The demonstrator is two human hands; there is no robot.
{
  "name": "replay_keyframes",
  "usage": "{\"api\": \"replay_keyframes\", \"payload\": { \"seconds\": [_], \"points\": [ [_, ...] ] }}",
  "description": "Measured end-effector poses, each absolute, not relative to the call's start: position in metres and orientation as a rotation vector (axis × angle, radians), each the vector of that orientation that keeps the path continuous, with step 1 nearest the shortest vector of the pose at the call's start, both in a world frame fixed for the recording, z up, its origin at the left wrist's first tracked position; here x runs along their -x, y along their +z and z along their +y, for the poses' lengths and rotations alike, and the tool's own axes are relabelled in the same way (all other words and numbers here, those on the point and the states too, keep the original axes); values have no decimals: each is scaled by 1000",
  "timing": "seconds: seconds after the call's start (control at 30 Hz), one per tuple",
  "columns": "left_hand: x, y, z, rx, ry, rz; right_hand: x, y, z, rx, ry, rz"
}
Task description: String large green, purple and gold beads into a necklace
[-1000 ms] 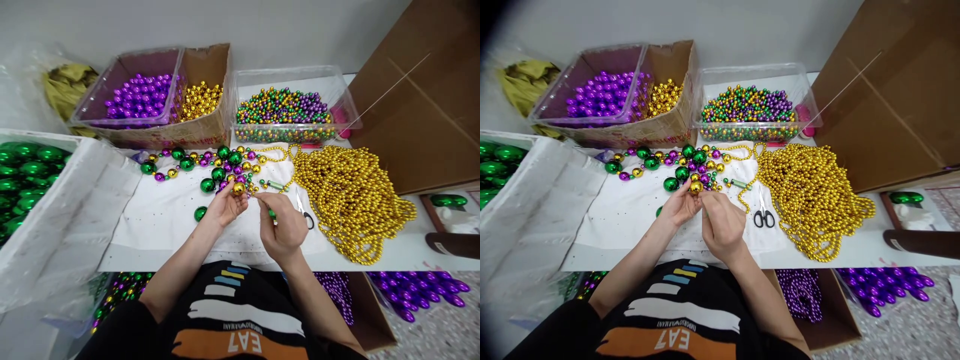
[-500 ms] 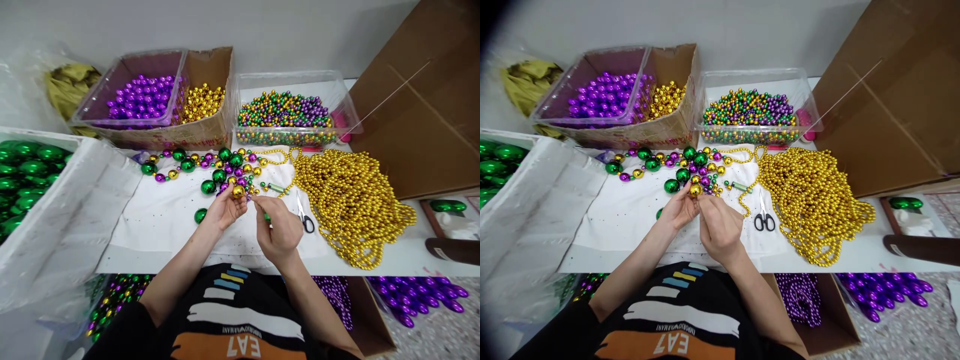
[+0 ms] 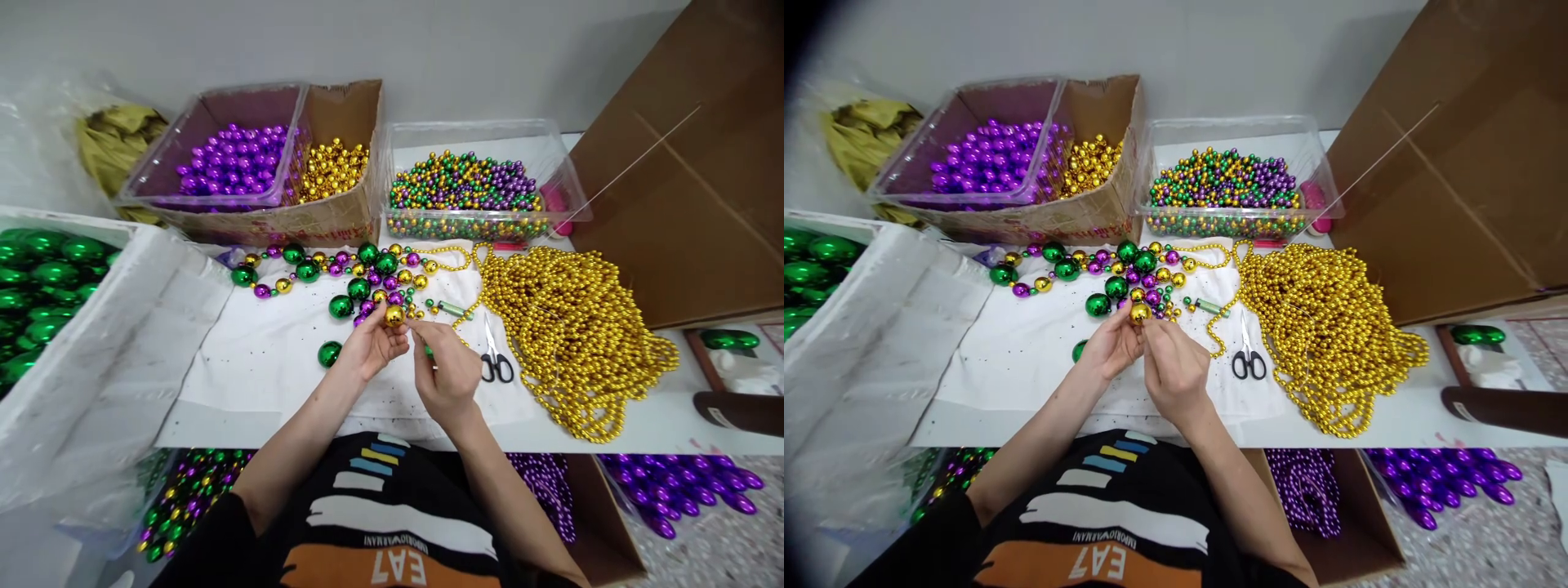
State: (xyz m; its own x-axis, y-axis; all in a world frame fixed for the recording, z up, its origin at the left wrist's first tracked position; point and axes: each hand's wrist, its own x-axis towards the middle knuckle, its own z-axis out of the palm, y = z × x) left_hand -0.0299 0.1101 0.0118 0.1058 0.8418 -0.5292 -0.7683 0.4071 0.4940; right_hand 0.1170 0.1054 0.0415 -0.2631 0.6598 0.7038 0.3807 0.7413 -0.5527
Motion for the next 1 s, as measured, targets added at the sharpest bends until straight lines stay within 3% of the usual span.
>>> {"api": "replay_keyframes", "payload": {
  "seconds": [0.2,0.33,0.43,0.57,0.73,1.0],
  "points": [
    [12,36,90,-514,1166,983,-147,22,85,1213,935,-1567],
    [17,43,79,-719,1241,1174,-156,16,68,1229,1447,-1499],
    [35,51,77,-711,1345,1157,-160,23,64,1184,1656,-1605],
    [66,67,77,-560,1528,998,-176,45,62,1244,1532,-1921],
    [88,70,79,-211,1693,874,-198,64,62,1320,1018,-2140],
    [73,18,89,-79,1676,897,-182,-3,85,1398,620,-2300]
  ]
}}
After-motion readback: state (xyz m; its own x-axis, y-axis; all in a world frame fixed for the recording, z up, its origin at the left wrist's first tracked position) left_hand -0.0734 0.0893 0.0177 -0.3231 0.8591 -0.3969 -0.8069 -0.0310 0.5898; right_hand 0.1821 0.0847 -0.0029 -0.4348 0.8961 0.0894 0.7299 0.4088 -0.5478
